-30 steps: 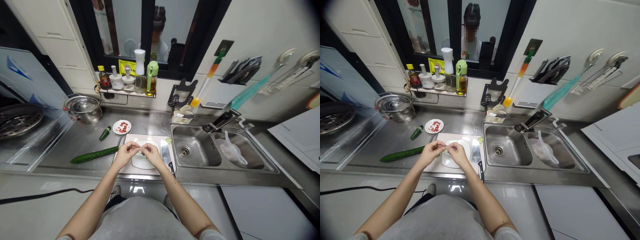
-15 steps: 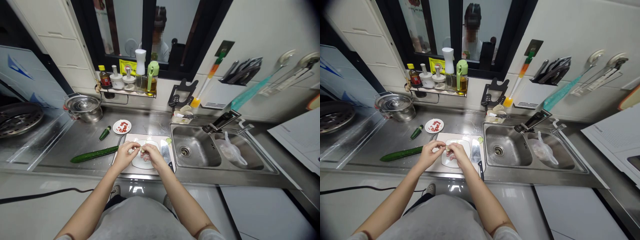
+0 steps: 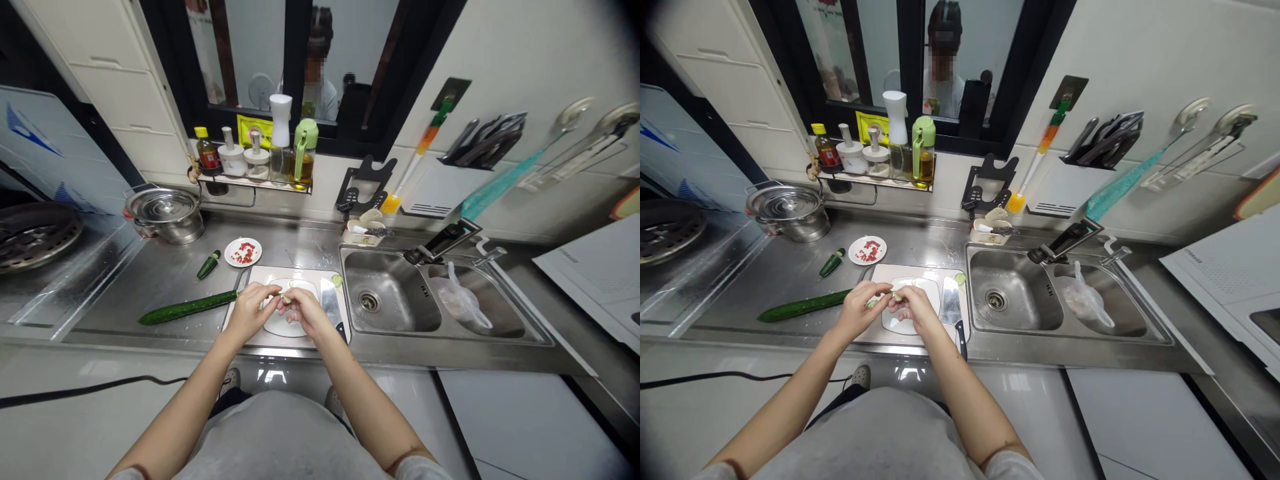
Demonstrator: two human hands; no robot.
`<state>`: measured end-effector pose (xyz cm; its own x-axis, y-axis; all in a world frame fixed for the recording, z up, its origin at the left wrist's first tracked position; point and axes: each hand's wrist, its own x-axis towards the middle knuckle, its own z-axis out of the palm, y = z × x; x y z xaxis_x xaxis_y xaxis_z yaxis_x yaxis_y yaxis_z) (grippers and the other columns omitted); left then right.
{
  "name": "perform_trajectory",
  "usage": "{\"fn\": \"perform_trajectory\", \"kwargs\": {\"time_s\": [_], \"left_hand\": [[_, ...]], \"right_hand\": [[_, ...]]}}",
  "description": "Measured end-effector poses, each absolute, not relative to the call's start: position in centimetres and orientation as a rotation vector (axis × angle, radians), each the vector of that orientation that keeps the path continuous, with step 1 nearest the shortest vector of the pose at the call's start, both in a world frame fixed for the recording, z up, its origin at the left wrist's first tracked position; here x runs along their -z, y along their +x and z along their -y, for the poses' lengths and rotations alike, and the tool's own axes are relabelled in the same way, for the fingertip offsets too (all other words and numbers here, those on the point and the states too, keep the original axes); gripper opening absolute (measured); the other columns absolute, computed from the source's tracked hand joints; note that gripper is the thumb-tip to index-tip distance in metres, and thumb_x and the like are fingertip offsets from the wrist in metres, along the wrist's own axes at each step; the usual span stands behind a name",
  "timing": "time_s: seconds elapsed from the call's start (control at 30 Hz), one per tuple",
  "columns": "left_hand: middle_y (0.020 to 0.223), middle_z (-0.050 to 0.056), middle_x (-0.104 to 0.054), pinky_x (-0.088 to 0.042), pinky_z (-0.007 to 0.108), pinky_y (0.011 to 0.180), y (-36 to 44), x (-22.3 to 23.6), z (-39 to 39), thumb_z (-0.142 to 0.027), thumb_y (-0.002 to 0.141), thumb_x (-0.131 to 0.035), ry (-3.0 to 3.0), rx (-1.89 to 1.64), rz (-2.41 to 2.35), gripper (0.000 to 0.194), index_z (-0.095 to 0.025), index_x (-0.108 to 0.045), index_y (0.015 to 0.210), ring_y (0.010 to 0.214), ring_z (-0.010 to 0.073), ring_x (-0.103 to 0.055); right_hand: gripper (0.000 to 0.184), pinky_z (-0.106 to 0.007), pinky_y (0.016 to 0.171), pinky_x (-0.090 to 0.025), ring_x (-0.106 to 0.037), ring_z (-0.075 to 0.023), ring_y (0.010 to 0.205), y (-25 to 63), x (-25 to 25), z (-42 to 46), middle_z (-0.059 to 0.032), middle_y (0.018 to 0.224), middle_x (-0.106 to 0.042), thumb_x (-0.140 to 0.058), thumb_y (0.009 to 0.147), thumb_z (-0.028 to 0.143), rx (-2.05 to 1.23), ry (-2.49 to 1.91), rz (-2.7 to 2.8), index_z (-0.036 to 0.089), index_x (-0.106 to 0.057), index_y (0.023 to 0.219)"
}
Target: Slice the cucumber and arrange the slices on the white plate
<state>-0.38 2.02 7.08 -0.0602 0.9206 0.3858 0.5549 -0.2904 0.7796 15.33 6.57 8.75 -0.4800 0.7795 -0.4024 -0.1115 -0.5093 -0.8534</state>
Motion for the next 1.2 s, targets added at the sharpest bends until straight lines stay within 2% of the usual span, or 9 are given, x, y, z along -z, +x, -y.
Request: {"fn": "perform_trajectory", "kwargs": {"time_s": [0.13, 0.27, 0.37, 0.5, 0.63, 0.73, 0.97, 1.2], "left_hand": [[0.088, 0.005, -0.069, -0.044, 0.03, 0.08, 0.2, -6.9, -1.9, -0.035, 0.074, -0.071, 1.561, -1.395, -1.591, 0.027, -0.022, -0.069, 0.098, 0.079, 0.0182, -0.058], [0.068, 0.0, -0.063, -0.041, 0.024, 0.061, 1.1, -5.8, -2.0, -0.05, 0.069, -0.072, 1.02, -1.344, -1.49, 0.043, -0.018, -0.063, 0.097, 0.061, 0.0124, -0.054], [0.065, -0.001, -0.061, -0.034, 0.019, 0.051, 1.6, -5.5, -2.1, -0.06, 0.071, -0.067, 0.716, -1.185, -1.265, 0.052, -0.017, -0.059, 0.1, 0.053, 0.0088, -0.051], [0.073, 0.0, -0.063, -0.038, 0.017, 0.051, 1.9, -5.8, -2.3, -0.05, 0.068, -0.075, 0.535, -1.138, -1.102, 0.051, -0.019, -0.057, 0.105, 0.058, 0.0077, -0.056], [0.077, 0.001, -0.065, -0.041, 0.018, 0.054, 1.6, -6.0, -2.5, -0.04, 0.066, -0.079, 0.528, -1.137, -1.092, 0.053, -0.02, -0.057, 0.11, 0.062, 0.0085, -0.059], [0.076, -0.001, -0.064, -0.041, 0.018, 0.056, 1.6, -5.9, -2.7, -0.035, 0.06, -0.083, 0.56, -1.187, -1.11, 0.061, -0.021, -0.057, 0.113, 0.064, 0.0085, -0.059], [0.065, -0.005, -0.054, -0.036, 0.019, 0.056, 2.0, -5.3, -3.0, -0.039, 0.055, -0.082, 0.691, -1.328, -1.221, 0.055, -0.017, -0.066, 0.103, 0.058, 0.0062, -0.05], [0.071, -0.003, -0.06, -0.04, 0.021, 0.065, 2.6, -4.7, -2.9, -0.039, 0.058, -0.08, 0.733, -1.429, -1.288, 0.042, -0.018, -0.062, 0.089, 0.064, 0.0085, -0.053]], "right_hand": [[0.014, -0.017, 0.044, -0.036, -0.057, -0.0126, 0.061, 15.4, -8.6, -6.9, -0.0013, 0.067, -0.061, -0.055, 0.061, 0.031, -1.973, -1.125, 1.104, 0.018, -0.056, 0.066], [0.011, -0.018, 0.048, -0.037, -0.057, -0.0136, 0.066, 15.6, -8.3, -7.5, -0.0009, 0.067, -0.062, -0.055, 0.063, 0.029, -1.909, -1.125, 1.222, 0.019, -0.054, 0.065], [0.009, -0.019, 0.054, -0.039, -0.054, -0.0127, 0.066, 15.9, -7.7, -8.1, 0.0012, 0.063, -0.06, -0.053, 0.064, 0.028, -1.843, -1.097, 1.387, 0.019, -0.054, 0.063], [0.01, -0.022, 0.062, -0.041, -0.05, -0.0111, 0.063, 16.3, -7.1, -8.7, 0.0034, 0.06, -0.054, -0.052, 0.067, 0.027, -1.727, -1.018, 1.591, 0.019, -0.054, 0.06], [0.014, -0.027, 0.078, -0.044, -0.057, -0.0142, 0.08, 16.7, -7.0, -9.1, -0.0005, 0.076, -0.061, -0.052, 0.069, 0.024, -1.563, -0.933, 1.731, 0.019, -0.056, 0.057], [0.014, -0.029, 0.082, -0.044, -0.059, -0.0155, 0.086, 16.9, -6.7, -9.3, -0.0018, 0.082, -0.063, -0.054, 0.07, 0.022, -1.498, -0.936, 1.785, 0.019, -0.059, 0.057], [0.017, -0.026, 0.075, -0.045, -0.058, -0.0139, 0.078, 16.7, -5.8, -9.1, -0.0016, 0.079, -0.063, -0.053, 0.072, 0.025, -1.506, -1.035, 1.73, 0.018, -0.06, 0.057], [0.012, -0.021, 0.059, -0.041, -0.052, -0.011, 0.064, 16.5, -5.3, -9.2, 0.0013, 0.067, -0.059, -0.054, 0.069, 0.025, -1.568, -1.202, 1.659, 0.018, -0.061, 0.062]]}}
